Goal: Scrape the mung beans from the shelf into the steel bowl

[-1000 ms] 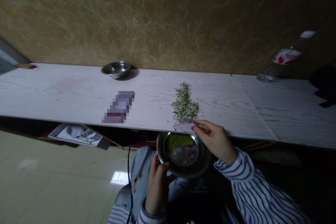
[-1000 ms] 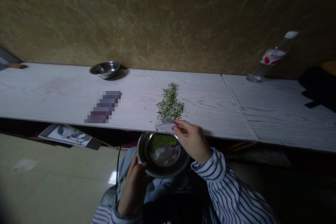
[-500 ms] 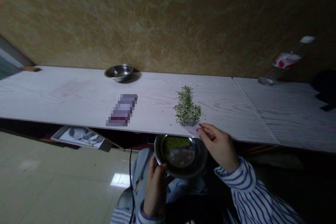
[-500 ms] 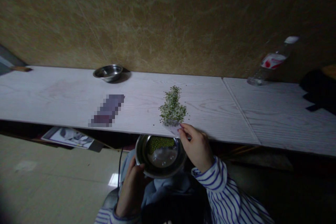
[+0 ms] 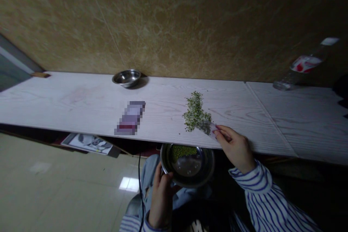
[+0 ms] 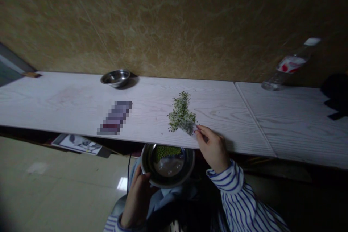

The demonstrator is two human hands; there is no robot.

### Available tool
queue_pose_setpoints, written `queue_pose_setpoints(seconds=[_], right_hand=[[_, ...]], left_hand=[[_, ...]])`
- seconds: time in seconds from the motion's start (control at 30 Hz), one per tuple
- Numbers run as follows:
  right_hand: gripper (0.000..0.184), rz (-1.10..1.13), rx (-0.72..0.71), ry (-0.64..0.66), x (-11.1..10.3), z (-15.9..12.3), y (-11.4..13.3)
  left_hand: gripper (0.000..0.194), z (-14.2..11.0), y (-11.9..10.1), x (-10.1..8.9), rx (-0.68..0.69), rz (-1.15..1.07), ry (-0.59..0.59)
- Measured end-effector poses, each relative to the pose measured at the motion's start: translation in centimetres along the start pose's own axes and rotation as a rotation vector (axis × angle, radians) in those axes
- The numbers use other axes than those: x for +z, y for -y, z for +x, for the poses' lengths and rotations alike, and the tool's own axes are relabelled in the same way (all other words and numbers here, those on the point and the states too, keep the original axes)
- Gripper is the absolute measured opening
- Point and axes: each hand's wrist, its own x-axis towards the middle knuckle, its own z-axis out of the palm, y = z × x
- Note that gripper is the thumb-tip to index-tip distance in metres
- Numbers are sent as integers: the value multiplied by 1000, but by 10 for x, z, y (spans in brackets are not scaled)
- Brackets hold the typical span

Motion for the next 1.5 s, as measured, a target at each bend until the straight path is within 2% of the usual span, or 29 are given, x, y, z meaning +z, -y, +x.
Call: queue_pose_setpoints(seconds=[0.17, 0.43, 0.67, 0.87, 1.1, 1.3, 1.5], right_hand=[[28, -7, 11, -31, -5, -8, 10], [26, 15, 14, -5, 12, -18, 20], [28, -12, 25, -8, 18, -18, 19], [29, -14, 49, -39, 16, -17, 20], [28, -39, 30, -5, 21, -16, 26], [28, -54, 64, -45, 15, -18, 27], [25, -99, 23, -35, 13, -26, 33]], left_hand=[[55, 2, -4, 0, 0, 17, 12], [54, 3, -14, 0, -37, 58, 36], [57, 0, -19, 0, 5, 58, 93], [57, 5, -23, 1, 4, 70, 66], [55, 17, -25, -2, -4, 61, 42], [55, 19, -24, -4, -18, 58, 26], [60, 21, -24, -5, 8, 47, -2]])
